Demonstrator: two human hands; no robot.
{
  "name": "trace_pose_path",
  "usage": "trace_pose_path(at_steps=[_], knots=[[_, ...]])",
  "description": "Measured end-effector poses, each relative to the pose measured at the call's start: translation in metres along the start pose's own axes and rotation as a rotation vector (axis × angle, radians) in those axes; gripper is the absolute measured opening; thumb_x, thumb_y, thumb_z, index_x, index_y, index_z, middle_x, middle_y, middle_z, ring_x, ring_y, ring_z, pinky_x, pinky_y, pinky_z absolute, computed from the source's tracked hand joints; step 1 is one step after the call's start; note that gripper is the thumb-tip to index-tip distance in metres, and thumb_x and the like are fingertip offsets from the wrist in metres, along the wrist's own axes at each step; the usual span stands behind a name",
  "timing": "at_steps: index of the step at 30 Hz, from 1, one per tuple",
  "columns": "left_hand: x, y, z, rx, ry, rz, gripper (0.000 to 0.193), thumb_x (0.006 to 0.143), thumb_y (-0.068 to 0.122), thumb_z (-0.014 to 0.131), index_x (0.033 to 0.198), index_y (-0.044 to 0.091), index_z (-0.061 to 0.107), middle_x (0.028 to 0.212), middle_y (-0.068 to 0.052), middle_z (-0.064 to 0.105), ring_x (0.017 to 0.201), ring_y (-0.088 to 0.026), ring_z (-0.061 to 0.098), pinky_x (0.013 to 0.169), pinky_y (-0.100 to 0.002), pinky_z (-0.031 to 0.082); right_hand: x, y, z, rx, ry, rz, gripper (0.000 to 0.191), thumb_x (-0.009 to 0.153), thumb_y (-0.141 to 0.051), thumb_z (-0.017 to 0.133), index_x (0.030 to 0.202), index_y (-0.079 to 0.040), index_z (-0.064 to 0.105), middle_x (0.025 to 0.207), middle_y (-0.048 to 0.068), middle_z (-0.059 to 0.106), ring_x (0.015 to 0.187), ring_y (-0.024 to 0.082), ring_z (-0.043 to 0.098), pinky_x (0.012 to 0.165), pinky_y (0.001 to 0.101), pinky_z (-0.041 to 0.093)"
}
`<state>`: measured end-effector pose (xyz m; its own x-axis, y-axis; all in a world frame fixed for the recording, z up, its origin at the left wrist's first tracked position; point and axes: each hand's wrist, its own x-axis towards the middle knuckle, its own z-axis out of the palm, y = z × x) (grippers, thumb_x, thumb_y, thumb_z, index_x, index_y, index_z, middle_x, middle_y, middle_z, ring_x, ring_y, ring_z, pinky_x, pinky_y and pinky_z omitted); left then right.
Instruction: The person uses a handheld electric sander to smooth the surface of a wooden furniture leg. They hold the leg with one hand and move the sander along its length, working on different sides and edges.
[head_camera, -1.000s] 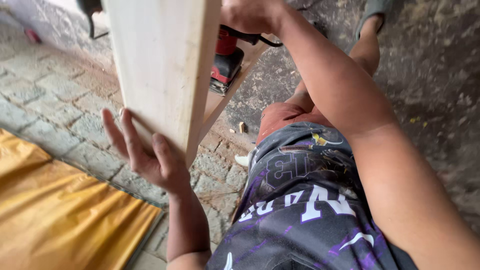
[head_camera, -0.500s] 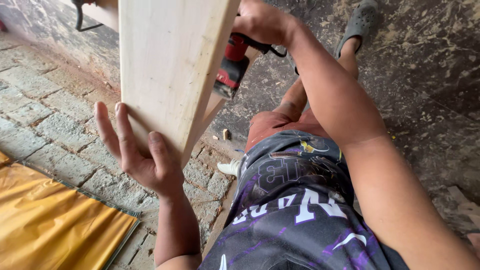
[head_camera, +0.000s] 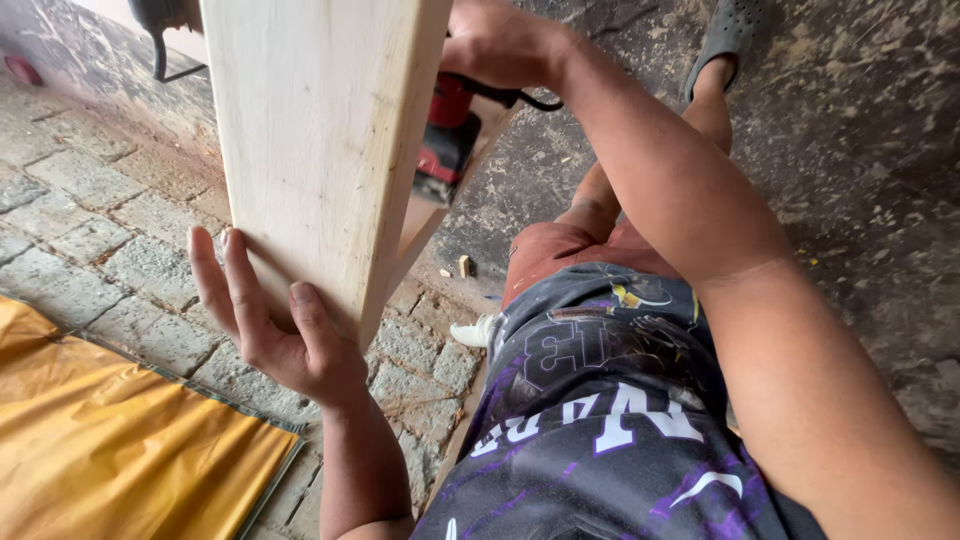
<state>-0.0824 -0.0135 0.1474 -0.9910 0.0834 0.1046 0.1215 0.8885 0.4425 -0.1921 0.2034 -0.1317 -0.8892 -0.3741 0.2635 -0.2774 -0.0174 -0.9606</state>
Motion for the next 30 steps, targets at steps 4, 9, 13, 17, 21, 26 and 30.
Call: trace_pose_path(at_steps=[4, 9, 13, 17, 21, 26, 30], knots=[[0.001, -0.001, -0.001, -0.014, -0.009, -0.023, 0.056, 0.109, 0.036, 0.053, 0.154, 0.003, 0.051, 0.166, -0.015, 0.035, 0.152, -0.031, 0.037, 0.127, -0.050, 0.034, 0.001, 0.001, 0.009, 0.017, 0.000, -0.049, 0.035, 0.114, -0.032, 0.056, 0.118, -0.002, 0.072, 0.098, 0.017, 0.072, 0.081, 0.026, 0.071, 0.070, 0.0395, 0.059], [-0.002, 0.000, -0.003, -0.003, -0.013, -0.041, 0.056, 0.109, 0.036, 0.054, 0.154, 0.003, 0.051, 0.166, -0.015, 0.037, 0.152, -0.031, 0.037, 0.127, -0.049, 0.033, -0.004, 0.002, 0.005, -0.056, -0.011, 0.016, 0.034, 0.115, -0.031, 0.056, 0.115, -0.002, 0.073, 0.094, 0.016, 0.073, 0.077, 0.026, 0.071, 0.067, 0.0398, 0.058], [-0.002, -0.004, -0.002, -0.012, -0.017, -0.040, 0.057, 0.108, 0.037, 0.053, 0.154, 0.003, 0.051, 0.166, -0.015, 0.037, 0.150, -0.031, 0.040, 0.126, -0.049, 0.036, 0.002, -0.012, 0.014, -0.016, 0.018, -0.049, 0.034, 0.117, -0.030, 0.054, 0.116, -0.001, 0.072, 0.100, 0.017, 0.073, 0.083, 0.027, 0.072, 0.072, 0.0403, 0.059], [-0.001, -0.013, -0.002, 0.001, -0.010, -0.026, 0.059, 0.107, 0.041, 0.053, 0.154, 0.006, 0.050, 0.166, -0.015, 0.036, 0.152, -0.031, 0.044, 0.120, -0.050, 0.042, 0.007, -0.032, 0.019, -0.093, 0.139, -0.312, 0.032, 0.116, -0.026, 0.051, 0.121, 0.000, 0.070, 0.114, 0.020, 0.072, 0.101, 0.032, 0.070, 0.086, 0.0416, 0.059], [-0.004, -0.021, -0.003, 0.026, -0.013, -0.014, 0.060, 0.108, 0.047, 0.052, 0.156, 0.010, 0.051, 0.167, -0.015, 0.037, 0.150, -0.031, 0.047, 0.115, -0.052, 0.047, 0.007, -0.042, 0.004, 0.186, 0.072, 0.065, 0.039, 0.110, -0.032, 0.056, 0.126, 0.002, 0.069, 0.116, 0.022, 0.072, 0.098, 0.033, 0.071, 0.083, 0.0448, 0.057], [-0.004, -0.020, -0.002, 0.064, 0.006, -0.028, 0.066, 0.103, 0.053, 0.051, 0.152, 0.010, 0.054, 0.165, -0.020, 0.041, 0.145, -0.036, 0.058, 0.103, -0.055, 0.058, 0.024, -0.052, 0.001, 0.271, -0.015, 0.322, 0.053, 0.096, -0.051, 0.061, 0.118, -0.004, 0.069, 0.112, 0.018, 0.072, 0.093, 0.028, 0.074, 0.082, 0.0385, 0.060], [-0.002, -0.015, -0.003, 0.114, -0.022, 0.004, 0.065, 0.108, 0.053, 0.049, 0.155, 0.009, 0.053, 0.165, -0.019, 0.040, 0.150, -0.035, 0.053, 0.113, -0.055, 0.053, 0.031, -0.057, 0.012, 0.246, 0.106, 0.110, 0.053, 0.106, -0.051, 0.055, 0.122, -0.004, 0.072, 0.127, 0.019, 0.070, 0.109, 0.029, 0.073, 0.097, 0.0380, 0.058]])
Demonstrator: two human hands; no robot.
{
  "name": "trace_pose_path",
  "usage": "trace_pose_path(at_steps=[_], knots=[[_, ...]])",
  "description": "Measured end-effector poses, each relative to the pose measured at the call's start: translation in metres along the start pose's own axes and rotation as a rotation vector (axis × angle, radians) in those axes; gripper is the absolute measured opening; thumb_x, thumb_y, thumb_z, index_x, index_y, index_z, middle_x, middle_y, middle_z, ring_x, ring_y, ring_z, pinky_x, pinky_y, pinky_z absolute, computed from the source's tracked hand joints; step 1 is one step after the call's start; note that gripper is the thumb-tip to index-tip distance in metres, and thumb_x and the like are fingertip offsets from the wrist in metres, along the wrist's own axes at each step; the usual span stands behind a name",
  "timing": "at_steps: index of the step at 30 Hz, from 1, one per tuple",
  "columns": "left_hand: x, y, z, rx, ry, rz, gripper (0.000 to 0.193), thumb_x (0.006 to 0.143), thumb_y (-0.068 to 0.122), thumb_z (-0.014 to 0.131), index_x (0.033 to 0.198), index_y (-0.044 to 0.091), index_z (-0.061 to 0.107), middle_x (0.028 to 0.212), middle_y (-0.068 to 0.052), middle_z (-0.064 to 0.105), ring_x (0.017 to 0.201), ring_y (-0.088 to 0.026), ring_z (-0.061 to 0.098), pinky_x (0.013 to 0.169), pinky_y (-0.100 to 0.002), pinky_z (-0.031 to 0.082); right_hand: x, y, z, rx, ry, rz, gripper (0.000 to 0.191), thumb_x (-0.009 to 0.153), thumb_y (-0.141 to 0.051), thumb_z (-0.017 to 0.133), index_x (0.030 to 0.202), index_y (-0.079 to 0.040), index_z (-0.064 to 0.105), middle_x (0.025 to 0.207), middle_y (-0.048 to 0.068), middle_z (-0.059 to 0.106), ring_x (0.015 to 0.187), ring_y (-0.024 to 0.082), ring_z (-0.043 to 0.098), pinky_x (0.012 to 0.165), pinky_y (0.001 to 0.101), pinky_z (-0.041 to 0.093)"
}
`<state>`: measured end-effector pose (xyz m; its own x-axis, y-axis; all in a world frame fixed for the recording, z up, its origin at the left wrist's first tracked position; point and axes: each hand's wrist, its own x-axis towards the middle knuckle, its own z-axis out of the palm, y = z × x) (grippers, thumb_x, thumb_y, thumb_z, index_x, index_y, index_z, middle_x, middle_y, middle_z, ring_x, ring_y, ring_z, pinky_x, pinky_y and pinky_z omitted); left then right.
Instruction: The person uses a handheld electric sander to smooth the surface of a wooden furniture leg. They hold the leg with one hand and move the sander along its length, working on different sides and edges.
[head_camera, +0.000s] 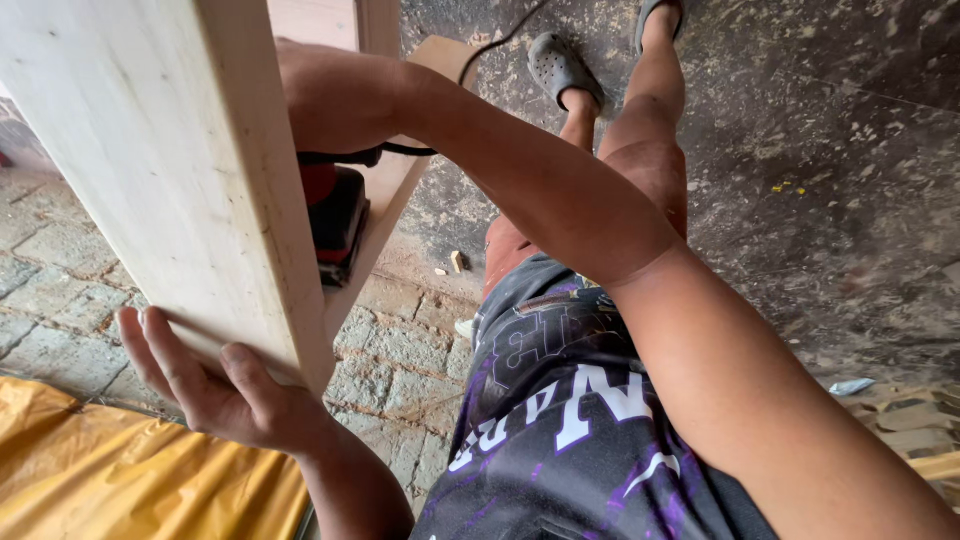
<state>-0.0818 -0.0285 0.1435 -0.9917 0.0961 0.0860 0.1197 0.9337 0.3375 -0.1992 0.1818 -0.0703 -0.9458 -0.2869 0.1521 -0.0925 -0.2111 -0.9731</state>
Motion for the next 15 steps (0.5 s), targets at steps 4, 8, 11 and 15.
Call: trace_pose_path(at_steps=[4, 8, 11, 15], knots=[[-0.001, 0.001, -0.001, -0.048, -0.002, 0.007, 0.067, 0.108, 0.054, 0.049, 0.156, 0.008, 0.052, 0.166, -0.021, 0.039, 0.150, -0.036, 0.051, 0.113, -0.056, 0.053, -0.006, 0.007, -0.010, -0.041, 0.006, 0.111, 0.057, 0.095, -0.053, 0.063, 0.126, -0.005, 0.069, 0.123, 0.018, 0.072, 0.107, 0.030, 0.072, 0.092, 0.0410, 0.056], [-0.002, -0.001, 0.000, -0.085, -0.004, 0.003, 0.067, 0.106, 0.052, 0.049, 0.155, 0.007, 0.050, 0.165, -0.022, 0.038, 0.153, -0.038, 0.046, 0.119, -0.060, 0.051, -0.004, 0.010, -0.017, 0.004, -0.033, 0.202, 0.059, 0.088, -0.054, 0.064, 0.126, -0.009, 0.070, 0.122, 0.013, 0.073, 0.105, 0.026, 0.074, 0.090, 0.0394, 0.058], [0.001, -0.002, 0.000, -0.029, -0.002, -0.012, 0.067, 0.104, 0.049, 0.050, 0.156, 0.007, 0.052, 0.167, -0.021, 0.040, 0.151, -0.036, 0.049, 0.115, -0.057, 0.051, 0.003, 0.005, -0.003, 0.009, 0.008, 0.130, 0.066, 0.090, -0.056, 0.067, 0.127, -0.001, 0.064, 0.122, 0.020, 0.070, 0.104, 0.031, 0.071, 0.089, 0.0426, 0.057], [0.002, -0.004, 0.001, -0.118, 0.001, -0.035, 0.062, 0.105, 0.043, 0.052, 0.154, 0.005, 0.052, 0.165, -0.018, 0.038, 0.152, -0.035, 0.047, 0.115, -0.056, 0.050, 0.006, 0.012, 0.008, 0.070, -0.103, 0.258, 0.058, 0.087, -0.052, 0.062, 0.120, -0.005, 0.070, 0.111, 0.016, 0.075, 0.096, 0.024, 0.076, 0.083, 0.0380, 0.063]])
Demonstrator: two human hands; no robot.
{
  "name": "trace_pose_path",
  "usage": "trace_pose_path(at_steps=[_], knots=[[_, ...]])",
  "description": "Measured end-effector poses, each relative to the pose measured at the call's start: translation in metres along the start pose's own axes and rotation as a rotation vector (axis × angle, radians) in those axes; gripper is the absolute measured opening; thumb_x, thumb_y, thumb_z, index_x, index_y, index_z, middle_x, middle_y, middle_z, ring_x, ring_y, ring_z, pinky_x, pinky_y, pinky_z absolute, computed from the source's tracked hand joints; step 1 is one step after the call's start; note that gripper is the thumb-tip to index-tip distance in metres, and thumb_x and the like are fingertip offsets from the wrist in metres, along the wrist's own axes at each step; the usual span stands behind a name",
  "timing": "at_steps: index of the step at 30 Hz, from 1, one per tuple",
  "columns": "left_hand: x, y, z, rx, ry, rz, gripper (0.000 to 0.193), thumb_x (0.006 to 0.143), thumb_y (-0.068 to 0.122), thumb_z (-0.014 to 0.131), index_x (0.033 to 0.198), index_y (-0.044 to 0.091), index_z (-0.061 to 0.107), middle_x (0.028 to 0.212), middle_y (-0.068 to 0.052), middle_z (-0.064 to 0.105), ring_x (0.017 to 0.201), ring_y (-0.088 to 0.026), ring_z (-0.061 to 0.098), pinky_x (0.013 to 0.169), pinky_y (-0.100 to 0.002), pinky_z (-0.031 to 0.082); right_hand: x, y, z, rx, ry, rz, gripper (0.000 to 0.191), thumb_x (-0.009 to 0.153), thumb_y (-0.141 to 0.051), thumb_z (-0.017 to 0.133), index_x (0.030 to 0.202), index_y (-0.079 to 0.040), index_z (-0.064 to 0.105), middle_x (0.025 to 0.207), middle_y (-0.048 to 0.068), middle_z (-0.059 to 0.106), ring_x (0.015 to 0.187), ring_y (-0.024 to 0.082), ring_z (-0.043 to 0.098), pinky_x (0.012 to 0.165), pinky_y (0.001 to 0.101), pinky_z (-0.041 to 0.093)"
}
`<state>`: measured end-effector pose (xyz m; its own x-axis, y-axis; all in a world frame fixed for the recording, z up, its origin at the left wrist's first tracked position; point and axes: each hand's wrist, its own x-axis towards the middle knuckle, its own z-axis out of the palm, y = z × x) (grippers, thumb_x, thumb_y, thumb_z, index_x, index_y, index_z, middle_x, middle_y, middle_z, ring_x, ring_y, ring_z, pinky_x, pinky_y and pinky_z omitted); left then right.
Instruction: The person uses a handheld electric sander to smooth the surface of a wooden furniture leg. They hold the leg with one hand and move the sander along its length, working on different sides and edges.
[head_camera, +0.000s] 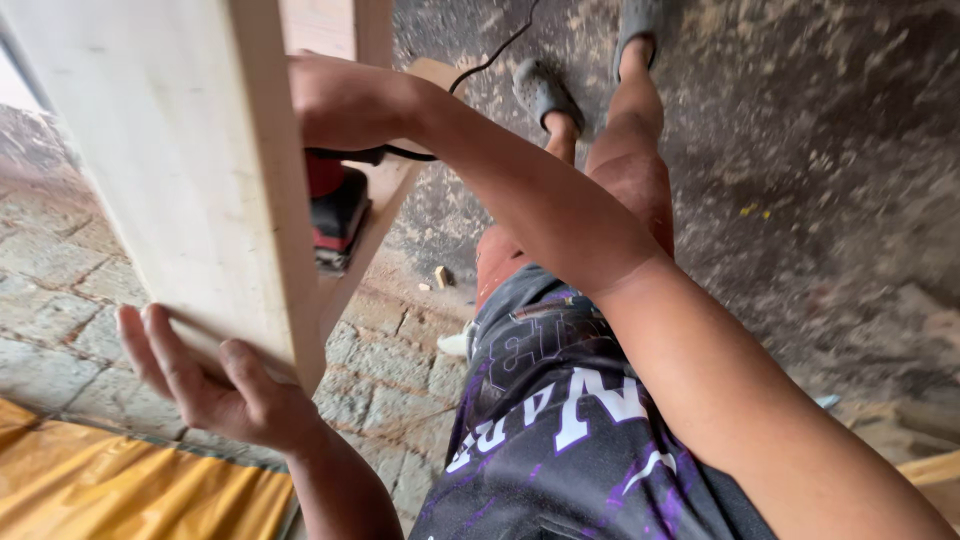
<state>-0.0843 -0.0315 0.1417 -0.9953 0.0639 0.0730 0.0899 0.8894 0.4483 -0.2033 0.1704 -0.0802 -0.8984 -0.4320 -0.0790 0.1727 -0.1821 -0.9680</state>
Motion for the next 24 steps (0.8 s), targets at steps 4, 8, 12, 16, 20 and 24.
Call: trace_pose_path(at_steps=[4, 8, 12, 16, 20, 24], knots=[[-0.006, -0.009, 0.002, -0.069, 0.108, -0.010, 0.058, 0.097, 0.033, 0.062, 0.148, 0.005, 0.061, 0.165, -0.016, 0.042, 0.152, -0.035, 0.042, 0.119, -0.056, 0.044, -0.001, 0.030, -0.016, -0.097, 0.021, 0.114, 0.047, 0.095, -0.039, 0.062, 0.124, -0.003, 0.071, 0.115, 0.016, 0.076, 0.105, 0.023, 0.075, 0.094, 0.0381, 0.060], [-0.010, -0.014, 0.004, -0.202, 0.200, -0.015, 0.055, 0.097, 0.030, 0.069, 0.147, 0.007, 0.064, 0.163, -0.012, 0.042, 0.156, -0.031, 0.036, 0.128, -0.050, 0.030, -0.005, 0.062, -0.020, -0.041, -0.041, 0.223, 0.060, 0.089, -0.035, 0.075, 0.135, 0.001, 0.060, 0.131, 0.017, 0.066, 0.121, 0.025, 0.066, 0.104, 0.0388, 0.049], [0.004, -0.012, 0.000, -0.294, 0.336, -0.019, 0.057, 0.096, 0.031, 0.071, 0.148, 0.010, 0.063, 0.164, -0.008, 0.045, 0.158, -0.024, 0.034, 0.133, -0.046, 0.023, 0.008, 0.085, -0.011, 0.636, -0.146, 0.307, 0.080, 0.090, -0.028, 0.082, 0.149, 0.001, 0.037, 0.155, 0.018, 0.046, 0.141, 0.026, 0.050, 0.117, 0.0414, 0.046], [0.017, -0.021, -0.003, -0.515, 0.513, -0.102, 0.065, 0.101, 0.033, 0.073, 0.159, 0.015, 0.051, 0.167, -0.008, 0.042, 0.156, -0.021, 0.031, 0.133, -0.043, 0.021, 0.036, 0.092, -0.023, 0.136, -0.176, -0.030, 0.070, 0.098, -0.026, 0.076, 0.154, -0.003, 0.039, 0.158, 0.015, 0.046, 0.142, 0.025, 0.049, 0.119, 0.0406, 0.047], [-0.006, -0.050, 0.038, -1.262, 0.841, -0.124, 0.081, 0.096, 0.042, 0.074, 0.160, 0.012, 0.035, 0.163, -0.017, 0.045, 0.147, -0.028, 0.037, 0.125, -0.049, 0.028, 0.025, 0.086, -0.040, -0.366, -0.212, -0.576, 0.053, 0.104, -0.023, 0.074, 0.148, -0.006, 0.051, 0.148, 0.013, 0.056, 0.134, 0.025, 0.057, 0.115, 0.0414, 0.052], [-0.038, -0.104, 0.152, 0.279, 1.179, -0.035, 0.102, 0.096, 0.049, 0.072, 0.167, 0.024, 0.003, 0.171, -0.001, 0.017, 0.158, -0.020, 0.033, 0.135, -0.050, 0.025, 0.018, 0.052, -0.045, 0.025, -0.423, -0.295, 0.034, 0.095, -0.027, 0.074, 0.120, -0.003, 0.070, 0.116, 0.011, 0.074, 0.105, 0.026, 0.071, 0.093, 0.0423, 0.062]])
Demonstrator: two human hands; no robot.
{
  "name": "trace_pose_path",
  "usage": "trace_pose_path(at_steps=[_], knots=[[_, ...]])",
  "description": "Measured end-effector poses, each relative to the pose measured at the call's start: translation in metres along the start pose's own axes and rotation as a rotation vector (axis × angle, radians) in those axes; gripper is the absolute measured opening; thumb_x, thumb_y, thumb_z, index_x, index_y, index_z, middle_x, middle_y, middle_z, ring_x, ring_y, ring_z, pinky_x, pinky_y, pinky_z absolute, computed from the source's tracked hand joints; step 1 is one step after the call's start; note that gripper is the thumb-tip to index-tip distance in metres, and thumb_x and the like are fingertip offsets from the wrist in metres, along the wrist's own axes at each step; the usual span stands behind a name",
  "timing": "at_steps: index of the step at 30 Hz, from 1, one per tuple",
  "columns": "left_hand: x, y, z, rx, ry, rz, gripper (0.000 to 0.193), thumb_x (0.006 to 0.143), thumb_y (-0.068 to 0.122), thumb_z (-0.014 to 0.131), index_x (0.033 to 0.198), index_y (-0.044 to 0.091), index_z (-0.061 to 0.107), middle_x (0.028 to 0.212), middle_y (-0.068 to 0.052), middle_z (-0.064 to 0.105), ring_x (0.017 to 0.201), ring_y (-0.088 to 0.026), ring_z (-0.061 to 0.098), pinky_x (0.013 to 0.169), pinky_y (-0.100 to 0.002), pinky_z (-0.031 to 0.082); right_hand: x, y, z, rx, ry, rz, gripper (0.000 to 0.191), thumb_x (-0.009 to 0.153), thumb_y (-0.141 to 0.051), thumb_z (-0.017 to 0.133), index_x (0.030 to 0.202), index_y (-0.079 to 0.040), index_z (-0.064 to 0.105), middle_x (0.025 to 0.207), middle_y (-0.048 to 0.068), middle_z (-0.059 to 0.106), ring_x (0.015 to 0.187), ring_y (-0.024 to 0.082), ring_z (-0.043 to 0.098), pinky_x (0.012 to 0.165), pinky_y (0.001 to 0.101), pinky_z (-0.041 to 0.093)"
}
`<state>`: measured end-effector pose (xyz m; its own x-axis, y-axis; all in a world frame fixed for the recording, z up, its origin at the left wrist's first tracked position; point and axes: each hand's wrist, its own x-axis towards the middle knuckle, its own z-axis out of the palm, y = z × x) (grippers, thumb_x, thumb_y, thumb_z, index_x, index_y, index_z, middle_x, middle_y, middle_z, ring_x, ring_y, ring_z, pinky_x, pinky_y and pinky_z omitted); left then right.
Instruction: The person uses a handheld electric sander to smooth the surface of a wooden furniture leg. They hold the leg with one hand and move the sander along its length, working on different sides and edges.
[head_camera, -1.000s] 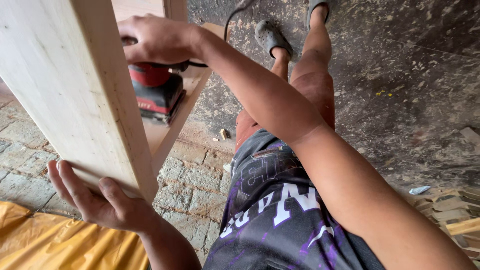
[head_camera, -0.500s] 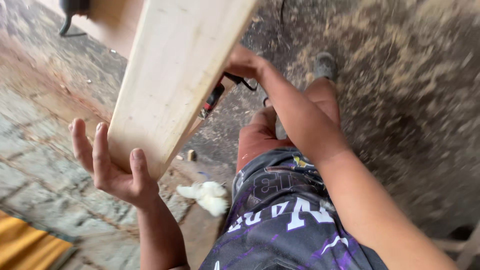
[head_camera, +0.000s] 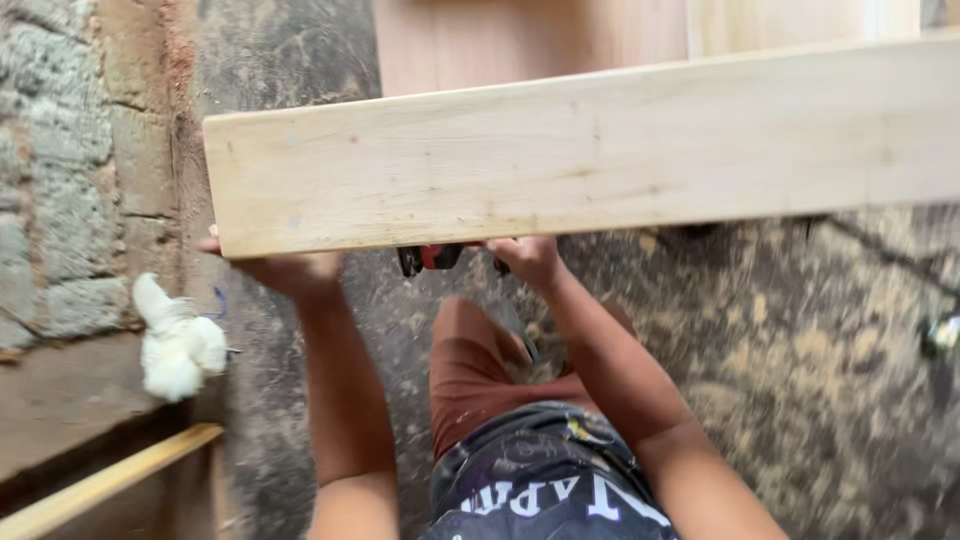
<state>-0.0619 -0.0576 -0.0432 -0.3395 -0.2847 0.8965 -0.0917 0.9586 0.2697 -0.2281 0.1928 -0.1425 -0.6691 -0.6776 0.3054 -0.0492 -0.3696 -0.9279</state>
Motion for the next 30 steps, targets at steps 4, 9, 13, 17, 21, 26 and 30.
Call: trace_pose_path(at_steps=[4, 9, 13, 17, 21, 26, 30], knots=[[-0.106, -0.043, 0.048, -1.076, 0.070, -0.704, 0.103, 0.091, 0.078, 0.047, 0.163, 0.008, 0.024, 0.162, -0.010, 0.039, 0.150, -0.027, 0.042, 0.130, -0.049, 0.036, 0.026, -0.006, -0.013, -0.890, 0.009, -0.744, 0.017, 0.088, -0.009, 0.077, 0.102, -0.009, 0.067, 0.111, 0.013, 0.070, 0.101, 0.030, 0.069, 0.093, 0.0455, 0.057], [-0.129, -0.067, 0.100, -1.368, 0.102, -0.731, 0.093, 0.097, 0.078, 0.047, 0.151, 0.002, 0.044, 0.141, -0.015, 0.059, 0.130, -0.032, 0.058, 0.107, -0.048, 0.051, 0.052, 0.019, -0.033, 0.123, 0.060, -0.115, 0.065, 0.079, -0.011, 0.077, 0.135, -0.002, 0.045, 0.096, 0.011, 0.064, 0.070, 0.019, 0.062, 0.062, 0.0356, 0.054], [-0.094, -0.059, 0.111, -1.121, 0.093, -0.629, 0.073, 0.103, 0.061, 0.055, 0.146, 0.003, 0.047, 0.136, -0.013, 0.058, 0.127, -0.025, 0.057, 0.111, -0.040, 0.049, 0.071, 0.007, -0.023, -0.047, -0.077, -0.581, 0.059, 0.085, -0.025, 0.076, 0.132, 0.000, 0.050, 0.120, 0.012, 0.060, 0.111, 0.019, 0.061, 0.102, 0.0332, 0.052], [-0.043, -0.037, 0.113, -0.978, 0.071, -0.547, 0.073, 0.105, 0.059, 0.050, 0.145, -0.003, 0.050, 0.132, -0.013, 0.064, 0.123, -0.023, 0.063, 0.107, -0.037, 0.054, 0.085, -0.018, -0.015, -0.129, -0.119, -0.756, 0.054, 0.088, -0.032, 0.074, 0.126, 0.000, 0.054, 0.119, 0.011, 0.060, 0.108, 0.017, 0.059, 0.097, 0.0305, 0.048], [-0.019, -0.019, 0.111, -1.176, 0.026, -0.489, 0.077, 0.109, 0.057, 0.044, 0.153, -0.005, 0.045, 0.141, -0.017, 0.058, 0.128, -0.026, 0.057, 0.109, -0.039, 0.047, 0.085, -0.026, -0.020, -0.148, -0.179, -0.780, 0.050, 0.084, -0.024, 0.070, 0.125, 0.000, 0.054, 0.118, 0.010, 0.061, 0.105, 0.016, 0.058, 0.096, 0.0299, 0.048], [-0.004, -0.009, 0.105, -1.254, 0.023, -0.394, 0.079, 0.110, 0.059, 0.038, 0.163, 0.002, 0.031, 0.164, -0.015, 0.040, 0.151, -0.025, 0.042, 0.130, -0.037, 0.032, 0.113, -0.035, -0.024, -0.017, -0.199, -0.591, 0.048, 0.077, -0.012, 0.065, 0.122, -0.003, 0.054, 0.110, 0.009, 0.062, 0.075, 0.014, 0.059, 0.066, 0.0290, 0.053], [-0.006, -0.004, 0.102, -1.123, 0.013, -0.395, 0.081, 0.109, 0.062, 0.037, 0.160, 0.000, 0.034, 0.160, -0.020, 0.046, 0.148, -0.029, 0.047, 0.127, -0.040, 0.037, 0.143, -0.035, -0.028, 0.017, -0.256, -0.671, 0.051, 0.095, 0.000, 0.072, 0.140, -0.002, 0.047, 0.109, 0.010, 0.065, 0.083, 0.012, 0.065, 0.070, 0.0250, 0.057]])
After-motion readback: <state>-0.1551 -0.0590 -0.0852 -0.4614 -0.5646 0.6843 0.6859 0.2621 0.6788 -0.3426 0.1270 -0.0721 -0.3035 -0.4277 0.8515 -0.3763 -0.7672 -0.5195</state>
